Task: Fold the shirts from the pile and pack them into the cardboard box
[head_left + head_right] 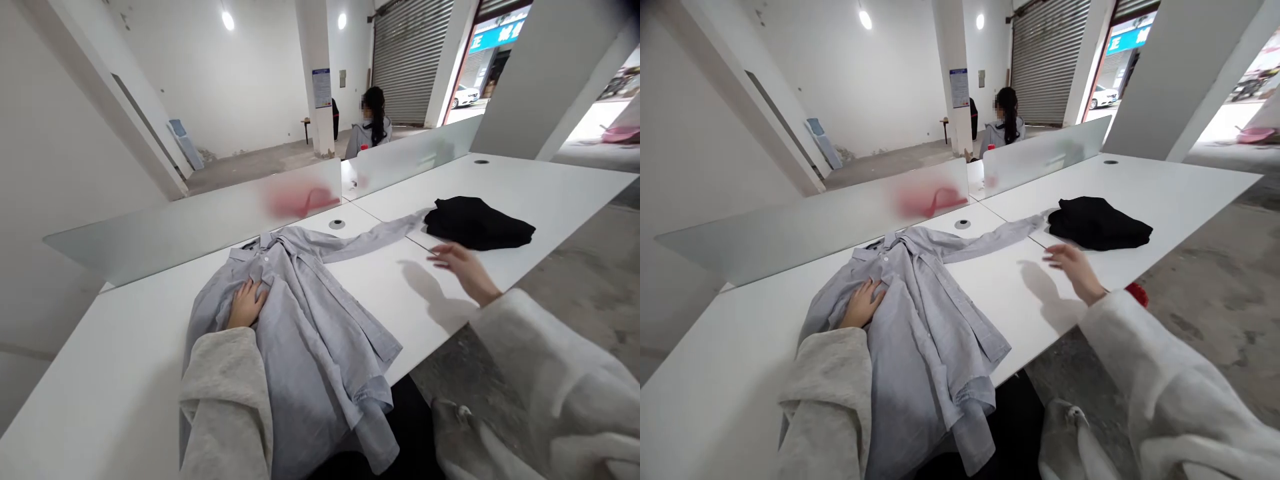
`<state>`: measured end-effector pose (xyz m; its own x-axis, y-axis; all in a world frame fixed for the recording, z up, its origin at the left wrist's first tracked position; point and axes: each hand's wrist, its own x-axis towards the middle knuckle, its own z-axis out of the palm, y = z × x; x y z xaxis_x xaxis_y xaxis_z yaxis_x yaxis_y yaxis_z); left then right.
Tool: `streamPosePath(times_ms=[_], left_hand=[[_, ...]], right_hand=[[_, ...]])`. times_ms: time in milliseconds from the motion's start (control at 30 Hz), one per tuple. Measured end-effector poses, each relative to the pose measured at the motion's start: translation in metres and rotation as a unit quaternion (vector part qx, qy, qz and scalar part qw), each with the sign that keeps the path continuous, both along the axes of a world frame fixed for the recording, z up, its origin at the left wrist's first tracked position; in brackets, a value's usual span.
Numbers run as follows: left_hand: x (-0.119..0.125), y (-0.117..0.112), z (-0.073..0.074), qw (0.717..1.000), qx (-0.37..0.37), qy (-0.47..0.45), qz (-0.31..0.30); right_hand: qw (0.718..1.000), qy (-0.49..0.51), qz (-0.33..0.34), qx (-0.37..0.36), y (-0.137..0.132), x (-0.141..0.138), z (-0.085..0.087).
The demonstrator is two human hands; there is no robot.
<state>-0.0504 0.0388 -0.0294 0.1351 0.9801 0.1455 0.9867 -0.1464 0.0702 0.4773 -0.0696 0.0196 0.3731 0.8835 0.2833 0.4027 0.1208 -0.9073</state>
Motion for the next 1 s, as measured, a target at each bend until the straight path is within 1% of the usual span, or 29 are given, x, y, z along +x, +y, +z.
streamPosePath(times_ms=[33, 67, 100, 133, 167, 200, 233, 300, 400, 467, 500, 567, 600, 633, 667, 700, 733, 767, 800, 833, 867, 900, 933, 1000], left_hand=[[0.0, 0.0, 0.0, 1.0, -0.004, 0.001, 0.004], [0.001, 0.0, 0.0, 1.0, -0.007, 0.001, 0.006], [0.001, -0.001, 0.001, 1.0, -0.011, 0.001, 0.006], [0.001, -0.002, 0.001, 1.0, -0.014, 0.0, 0.007], [0.002, -0.003, 0.002, 1.0, -0.018, 0.0, 0.007], [0.002, -0.004, 0.002, 1.0, -0.021, 0.0, 0.008], [0.002, -0.005, 0.003, 1.0, -0.023, 0.0, 0.009], [0.002, -0.006, 0.003, 1.0, -0.024, 0.0, 0.009], [0.003, -0.007, 0.003, 1.0, -0.019, -0.003, 0.007], [0.002, -0.007, 0.002, 1.0, -0.015, -0.006, 0.006], [0.002, -0.007, 0.002, 1.0, -0.013, -0.007, 0.006], [0.002, -0.008, 0.002, 1.0, -0.011, -0.009, 0.006], [0.002, -0.008, 0.002, 1.0, -0.011, -0.009, 0.006], [0.002, -0.008, 0.002, 1.0, -0.012, -0.009, 0.006], [0.002, -0.009, 0.003, 1.0, -0.013, -0.009, 0.006], [0.003, -0.009, 0.003, 1.0, -0.015, -0.008, 0.006], [0.003, -0.01, 0.003, 1.0, -0.016, -0.008, 0.005], [0.003, -0.01, 0.004, 1.0, -0.017, -0.009, 0.005], [0.004, -0.011, 0.004, 1.0, -0.016, -0.01, 0.005], [0.004, -0.011, 0.004, 1.0, -0.015, -0.011, 0.005], [0.005, -0.011, 0.005, 1.0, -0.015, -0.012, 0.006], [0.005, -0.012, 0.007, 1.0, -0.019, -0.012, 0.008], [0.006, -0.013, 0.009, 1.0, -0.027, -0.009, 0.01], [0.01, -0.015, 0.016, 0.999, -0.049, 0.0, 0.012]], right_hand=[[0.998, -0.036, 0.046, -0.028, -0.013, -0.016, -0.014], [0.986, -0.121, 0.104, -0.051, -0.027, -0.033, -0.027], [0.965, -0.208, 0.151, -0.058, -0.039, -0.051, -0.038], [0.945, -0.277, 0.166, -0.048, -0.051, -0.067, -0.046], [0.928, -0.326, 0.174, -0.041, -0.063, -0.083, -0.051], [0.914, -0.356, 0.191, -0.035, -0.073, -0.098, -0.055], [0.906, -0.368, 0.206, -0.028, -0.082, -0.112, -0.057], [0.906, -0.35, 0.237, -0.017, -0.098, -0.137, -0.056], [0.928, -0.262, 0.264, -0.016, -0.116, -0.17, -0.054], [0.94, -0.198, 0.276, -0.034, -0.122, -0.185, -0.053], [0.945, -0.173, 0.275, -0.043, -0.122, -0.188, -0.052], [0.956, -0.149, 0.251, -0.038, -0.116, -0.182, -0.045], [0.965, -0.147, 0.214, -0.025, -0.111, -0.172, -0.038], [0.976, -0.147, 0.161, -0.002, -0.104, -0.16, -0.029], [0.986, -0.14, 0.087, 0.022, -0.096, -0.144, -0.019], [0.991, -0.124, -0.012, 0.046, -0.088, -0.127, -0.006], [0.987, -0.09, -0.098, 0.086, -0.081, -0.109, 0.006], [0.981, -0.051, -0.144, 0.124, -0.076, -0.092, 0.018], [0.981, -0.03, -0.14, 0.131, -0.072, -0.077, 0.027], [0.985, -0.018, -0.117, 0.124, -0.07, -0.065, 0.034], [0.993, -0.023, -0.072, 0.096, -0.07, -0.056, 0.037], [0.997, -0.046, -0.02, 0.055, -0.071, -0.05, 0.036], [0.996, -0.079, 0.026, 0.013, -0.073, -0.046, 0.031], [0.985, -0.145, 0.08, -0.043, -0.077, -0.045, 0.013]])
